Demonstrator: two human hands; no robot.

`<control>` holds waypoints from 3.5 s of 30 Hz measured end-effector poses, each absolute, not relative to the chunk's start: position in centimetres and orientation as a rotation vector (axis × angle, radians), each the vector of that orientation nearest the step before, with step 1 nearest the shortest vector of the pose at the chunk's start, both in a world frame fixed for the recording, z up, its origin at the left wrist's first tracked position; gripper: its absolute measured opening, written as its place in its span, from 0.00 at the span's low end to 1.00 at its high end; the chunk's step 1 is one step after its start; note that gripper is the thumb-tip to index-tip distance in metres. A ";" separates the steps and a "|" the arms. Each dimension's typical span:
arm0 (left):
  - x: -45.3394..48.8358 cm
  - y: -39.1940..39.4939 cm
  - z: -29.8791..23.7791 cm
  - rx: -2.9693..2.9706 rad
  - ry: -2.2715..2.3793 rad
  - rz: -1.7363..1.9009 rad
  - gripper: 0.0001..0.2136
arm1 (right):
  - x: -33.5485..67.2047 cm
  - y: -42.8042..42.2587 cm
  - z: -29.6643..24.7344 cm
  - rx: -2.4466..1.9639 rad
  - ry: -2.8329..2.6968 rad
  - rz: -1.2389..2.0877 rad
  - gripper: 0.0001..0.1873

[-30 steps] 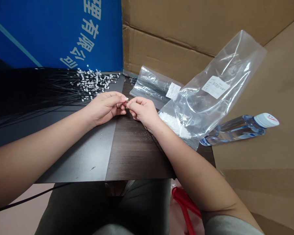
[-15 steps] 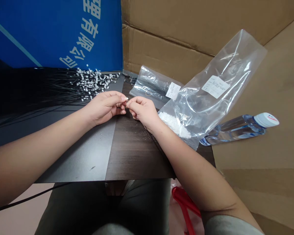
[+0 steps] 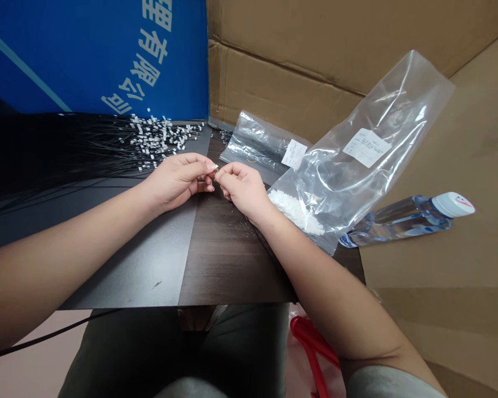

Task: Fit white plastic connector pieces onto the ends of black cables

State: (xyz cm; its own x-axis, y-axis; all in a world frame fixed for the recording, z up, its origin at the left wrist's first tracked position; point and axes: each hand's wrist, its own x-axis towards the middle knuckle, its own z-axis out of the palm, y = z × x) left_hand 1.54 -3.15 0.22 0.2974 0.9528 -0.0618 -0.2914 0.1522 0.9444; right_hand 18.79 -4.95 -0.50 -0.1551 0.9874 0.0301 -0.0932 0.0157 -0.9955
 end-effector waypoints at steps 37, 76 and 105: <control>2.0 -3.2 0.6 1.137 0.902 1.129 0.02 | 18.8 -5.1 -0.3 -1.086 -1.338 1.253 0.09; 1.4 -3.0 1.2 1.143 0.923 1.050 0.03 | 19.4 -4.7 0.2 -1.113 -1.377 1.293 0.08; 1.2 -3.3 0.9 1.154 0.871 0.910 0.09 | 20.3 -4.0 -0.2 -1.093 -1.586 0.801 0.07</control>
State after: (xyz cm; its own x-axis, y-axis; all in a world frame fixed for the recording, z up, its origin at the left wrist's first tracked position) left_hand 1.24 -3.29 0.89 0.3822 0.9191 -0.0959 -0.1357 0.1585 0.9780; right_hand 20.28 -3.97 -0.17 -0.0827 0.9289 0.3610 0.2604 0.3698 -0.8919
